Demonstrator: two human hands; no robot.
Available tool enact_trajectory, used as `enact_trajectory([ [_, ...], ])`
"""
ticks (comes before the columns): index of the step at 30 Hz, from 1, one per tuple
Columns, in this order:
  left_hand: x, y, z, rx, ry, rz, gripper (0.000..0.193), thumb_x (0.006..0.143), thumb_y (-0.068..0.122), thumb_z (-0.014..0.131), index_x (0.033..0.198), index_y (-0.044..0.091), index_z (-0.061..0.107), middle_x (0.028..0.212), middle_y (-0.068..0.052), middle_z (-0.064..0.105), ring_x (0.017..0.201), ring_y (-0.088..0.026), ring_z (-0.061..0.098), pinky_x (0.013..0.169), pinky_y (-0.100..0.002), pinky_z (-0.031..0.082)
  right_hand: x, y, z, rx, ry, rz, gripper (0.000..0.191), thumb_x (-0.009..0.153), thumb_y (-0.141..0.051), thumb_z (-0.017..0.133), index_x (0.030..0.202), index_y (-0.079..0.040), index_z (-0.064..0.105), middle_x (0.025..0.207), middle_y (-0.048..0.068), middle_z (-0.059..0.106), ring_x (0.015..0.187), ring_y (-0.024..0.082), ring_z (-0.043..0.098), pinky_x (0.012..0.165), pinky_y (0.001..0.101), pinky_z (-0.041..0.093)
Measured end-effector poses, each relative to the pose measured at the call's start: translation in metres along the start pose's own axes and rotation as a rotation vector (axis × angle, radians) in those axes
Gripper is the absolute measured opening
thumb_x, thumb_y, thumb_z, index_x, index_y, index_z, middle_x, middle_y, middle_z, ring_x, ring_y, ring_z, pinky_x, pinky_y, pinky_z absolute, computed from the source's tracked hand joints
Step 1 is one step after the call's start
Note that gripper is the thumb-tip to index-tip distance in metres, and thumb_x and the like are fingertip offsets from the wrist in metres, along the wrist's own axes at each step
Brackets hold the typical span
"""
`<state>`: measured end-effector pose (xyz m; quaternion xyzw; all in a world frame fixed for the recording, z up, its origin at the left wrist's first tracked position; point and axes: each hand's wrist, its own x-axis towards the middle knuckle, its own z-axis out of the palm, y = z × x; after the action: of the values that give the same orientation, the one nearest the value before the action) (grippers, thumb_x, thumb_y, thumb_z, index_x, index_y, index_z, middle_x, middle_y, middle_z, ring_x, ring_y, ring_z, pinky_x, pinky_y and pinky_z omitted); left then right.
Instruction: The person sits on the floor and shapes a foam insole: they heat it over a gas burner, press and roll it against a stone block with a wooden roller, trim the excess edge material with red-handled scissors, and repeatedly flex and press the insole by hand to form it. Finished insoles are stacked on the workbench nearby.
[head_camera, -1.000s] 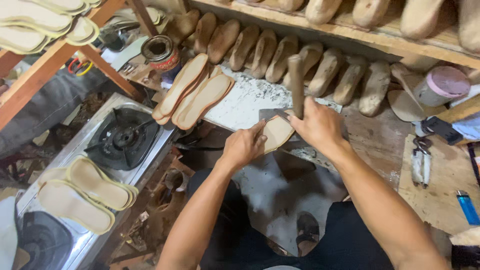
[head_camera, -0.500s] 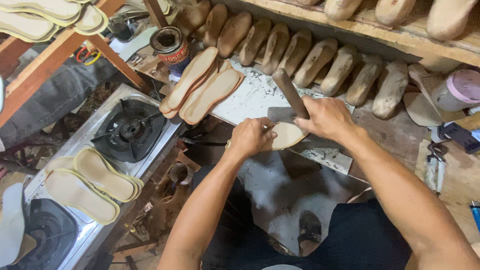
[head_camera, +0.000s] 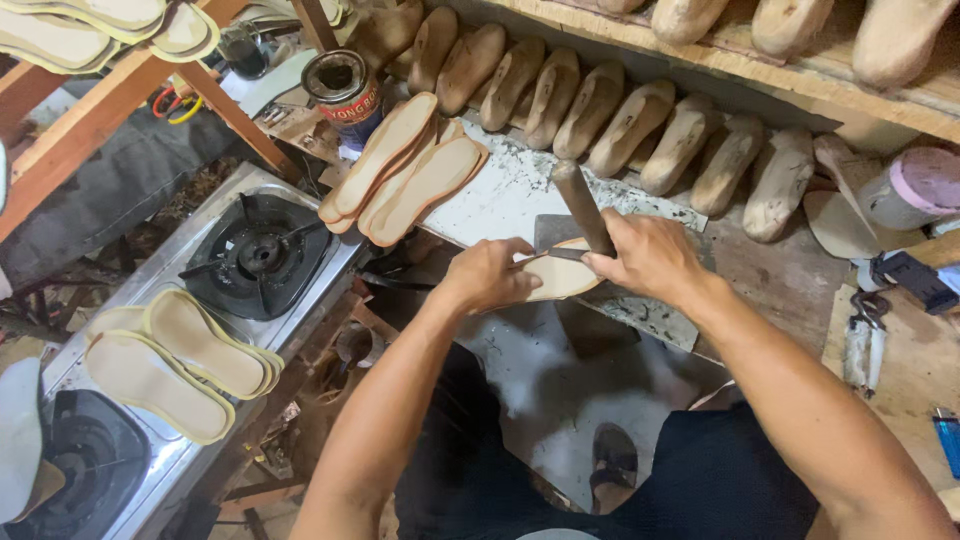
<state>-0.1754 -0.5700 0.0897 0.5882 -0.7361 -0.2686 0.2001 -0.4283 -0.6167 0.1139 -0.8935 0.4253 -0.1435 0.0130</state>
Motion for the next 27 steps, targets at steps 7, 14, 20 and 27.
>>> enact_trajectory([
  [7,0.015,-0.007,-0.001,0.05,-0.025,0.046,0.033,0.079,0.035,0.08,0.108,0.022,0.08,0.093,-0.012,0.077,0.09,-0.032,0.073,0.08,-0.044,0.055,0.01,0.007,-0.01,0.104,-0.044,0.263,0.049,0.079,-0.048,0.079,0.105,-0.009,0.065,0.078,0.019,0.071,0.076,0.04,0.071,0.07,0.0516,0.055],
  [14,0.04,0.001,0.006,0.0,-0.013,0.06,0.028,0.072,0.034,0.085,0.091,0.015,0.078,0.082,-0.011,0.076,0.082,-0.03,0.073,0.074,-0.043,0.055,0.031,0.003,0.012,0.002,0.001,0.182,0.052,0.081,-0.042,0.079,0.113,-0.005,0.062,0.081,0.02,0.071,0.077,0.043,0.069,0.07,0.0547,0.053],
  [20,0.028,-0.005,0.006,-0.023,0.034,0.074,0.029,0.07,0.034,0.086,0.08,0.01,0.074,0.076,-0.011,0.074,0.077,-0.031,0.072,0.071,-0.043,0.055,0.014,-0.007,0.015,-0.022,0.012,-0.036,0.05,0.082,-0.039,0.077,0.109,-0.002,0.059,0.084,0.017,0.07,0.077,0.04,0.069,0.067,0.0521,0.053],
  [27,0.0,-0.016,0.002,0.089,0.054,0.051,0.048,0.073,0.042,0.09,0.1,0.008,0.07,0.08,-0.016,0.073,0.081,-0.036,0.069,0.069,-0.048,0.052,-0.012,-0.016,0.001,-0.001,-0.016,-0.045,0.051,0.083,-0.041,0.076,0.11,0.0,0.061,0.078,0.017,0.068,0.071,0.038,0.068,0.061,0.0506,0.053],
])
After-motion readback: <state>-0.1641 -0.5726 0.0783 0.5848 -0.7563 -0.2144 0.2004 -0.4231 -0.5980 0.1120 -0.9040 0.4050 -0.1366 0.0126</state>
